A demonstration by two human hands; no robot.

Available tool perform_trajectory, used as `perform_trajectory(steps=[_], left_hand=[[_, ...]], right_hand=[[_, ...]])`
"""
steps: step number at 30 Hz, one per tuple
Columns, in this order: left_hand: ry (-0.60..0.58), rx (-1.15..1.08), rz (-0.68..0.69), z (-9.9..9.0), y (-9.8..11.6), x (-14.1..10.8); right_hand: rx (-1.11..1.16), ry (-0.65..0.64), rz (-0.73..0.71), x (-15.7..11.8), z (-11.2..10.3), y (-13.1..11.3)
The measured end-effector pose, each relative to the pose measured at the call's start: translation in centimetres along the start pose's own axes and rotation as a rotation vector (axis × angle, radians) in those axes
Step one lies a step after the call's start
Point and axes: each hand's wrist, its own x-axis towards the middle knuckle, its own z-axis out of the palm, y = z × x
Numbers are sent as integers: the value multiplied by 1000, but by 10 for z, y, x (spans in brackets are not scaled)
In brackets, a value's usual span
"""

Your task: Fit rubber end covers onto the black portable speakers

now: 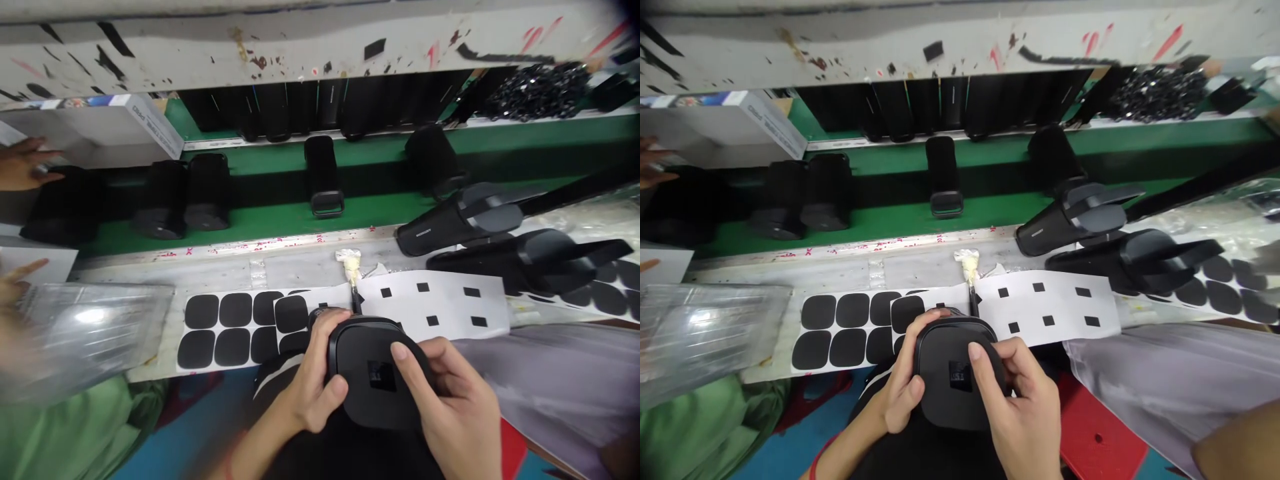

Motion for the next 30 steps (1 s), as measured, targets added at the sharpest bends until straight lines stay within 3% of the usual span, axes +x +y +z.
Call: perform_trajectory(steps=[18,25,30], left_hand=[[43,-48,-88,1,6,1],[-17,-10,31,-1,4,4],[-29,-33,5,-2,8,5]], right_hand=[[-37,7,-22,-4,1,-2],[-63,-37,-106,5,-5,7],[-84,-40,-126,8,-12,12]])
